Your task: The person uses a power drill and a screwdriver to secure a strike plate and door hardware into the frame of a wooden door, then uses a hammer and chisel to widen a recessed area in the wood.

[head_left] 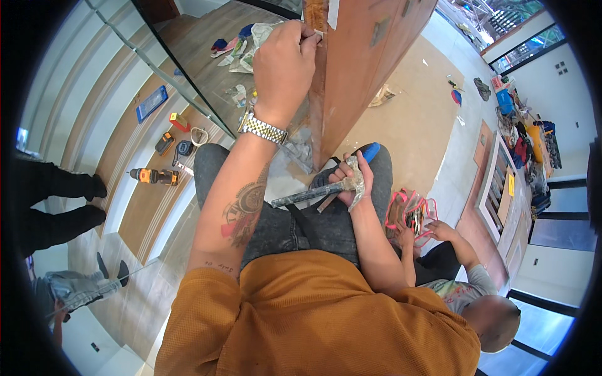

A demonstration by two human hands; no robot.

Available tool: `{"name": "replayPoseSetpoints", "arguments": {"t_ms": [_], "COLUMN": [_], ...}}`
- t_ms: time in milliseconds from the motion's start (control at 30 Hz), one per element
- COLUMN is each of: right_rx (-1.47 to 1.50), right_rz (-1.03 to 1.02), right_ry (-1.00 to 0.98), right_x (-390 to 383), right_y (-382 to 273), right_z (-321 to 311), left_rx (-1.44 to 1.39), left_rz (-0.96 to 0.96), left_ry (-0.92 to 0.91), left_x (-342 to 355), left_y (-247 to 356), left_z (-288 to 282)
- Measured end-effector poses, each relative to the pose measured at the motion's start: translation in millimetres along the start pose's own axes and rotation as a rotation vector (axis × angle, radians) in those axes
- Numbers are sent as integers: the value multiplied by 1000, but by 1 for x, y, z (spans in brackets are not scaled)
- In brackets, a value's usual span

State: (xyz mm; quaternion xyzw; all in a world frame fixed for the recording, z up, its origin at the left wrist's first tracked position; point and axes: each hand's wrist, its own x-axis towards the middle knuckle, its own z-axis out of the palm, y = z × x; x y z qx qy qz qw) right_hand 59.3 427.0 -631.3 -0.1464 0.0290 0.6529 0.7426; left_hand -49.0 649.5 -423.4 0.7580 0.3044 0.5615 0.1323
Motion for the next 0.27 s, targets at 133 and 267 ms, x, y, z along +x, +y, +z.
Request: {"name": "replayPoseSetpoints", "arguments": {"t_ms": [133, 267], "right_rx": [-1, -6], "right_rz": [-7, 1], "right_ry": [20, 13], "right_x": [-2, -1], "right_y": [0, -1], "right_z": [5, 6], "left_rx": [103, 144], "left_rz": [53, 141], "left_ry": [30, 52], "left_x": [-1, -4], "left_y": [1, 2], "left_z": [2, 0]}}
